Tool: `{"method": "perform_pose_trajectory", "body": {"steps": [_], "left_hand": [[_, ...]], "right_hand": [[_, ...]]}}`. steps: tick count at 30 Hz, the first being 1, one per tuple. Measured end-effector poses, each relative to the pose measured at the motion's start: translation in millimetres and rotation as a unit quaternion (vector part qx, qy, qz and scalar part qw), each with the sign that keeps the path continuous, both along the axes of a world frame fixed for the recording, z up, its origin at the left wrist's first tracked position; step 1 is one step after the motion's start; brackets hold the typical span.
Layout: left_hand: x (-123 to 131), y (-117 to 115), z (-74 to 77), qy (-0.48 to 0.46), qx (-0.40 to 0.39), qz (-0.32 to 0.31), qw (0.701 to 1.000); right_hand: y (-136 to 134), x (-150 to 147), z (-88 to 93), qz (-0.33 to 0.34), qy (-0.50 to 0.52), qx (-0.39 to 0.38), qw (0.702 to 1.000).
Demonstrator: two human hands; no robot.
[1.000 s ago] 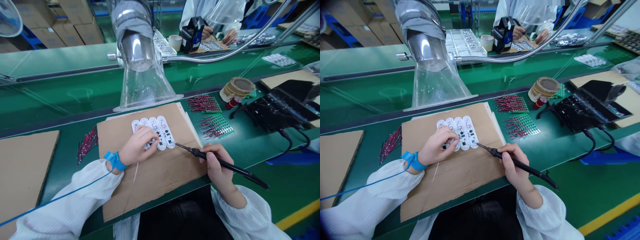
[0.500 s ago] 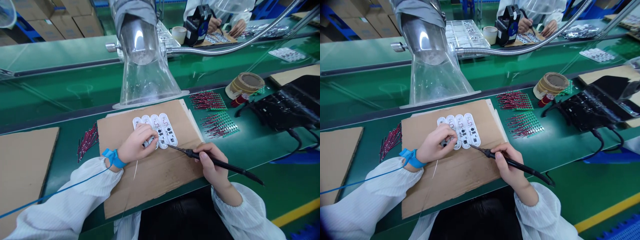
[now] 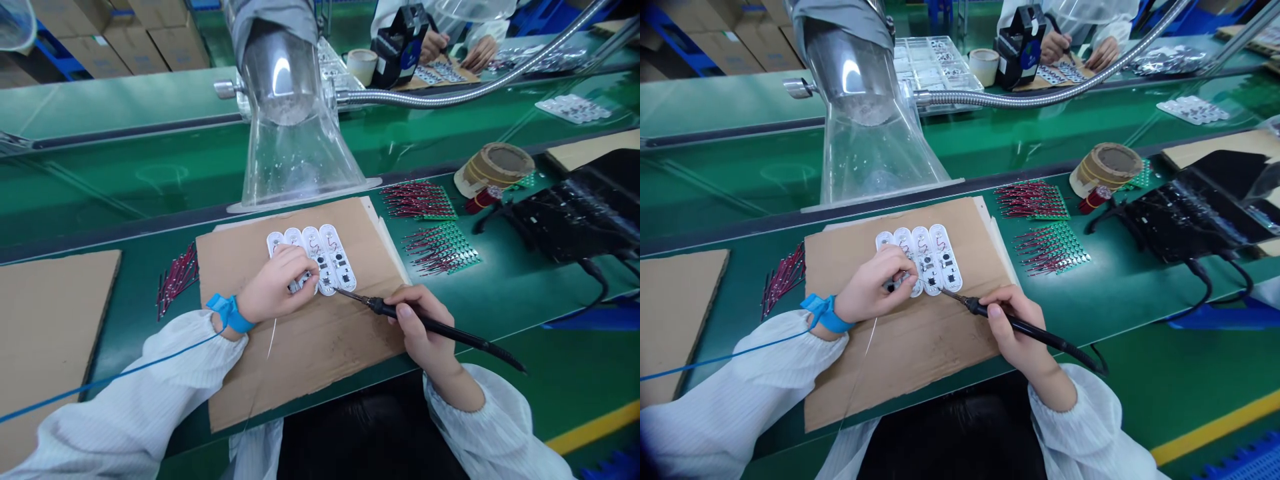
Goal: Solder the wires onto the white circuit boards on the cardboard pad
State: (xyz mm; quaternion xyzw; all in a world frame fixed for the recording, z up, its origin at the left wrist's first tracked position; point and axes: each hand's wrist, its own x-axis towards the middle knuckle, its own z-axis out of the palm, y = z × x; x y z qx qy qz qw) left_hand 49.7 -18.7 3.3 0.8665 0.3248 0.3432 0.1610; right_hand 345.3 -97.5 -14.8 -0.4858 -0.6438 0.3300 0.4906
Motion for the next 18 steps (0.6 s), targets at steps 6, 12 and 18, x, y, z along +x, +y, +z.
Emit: {"method": "perform_pose_trajectory", "body": {"steps": [6, 12, 18], "left_hand": [[0.3, 0.5, 0.3, -0.007, 0.008, -0.008, 1.000], [1.1, 0.5, 0.8, -0.005, 0.009, -0.008, 1.000], [0.9, 0.6, 1.3, -0.008, 0.009, -0.015, 1.000]], "right_hand": [[-0.1, -0.4, -1.2, 0.004, 0.011, 0.007, 1.000], [0.0, -0.5, -0.4, 0.017, -0.020, -0.003, 1.000], [-0.3, -0.1, -1.1, 0.013, -0.004, 0.006, 1.000]]}}
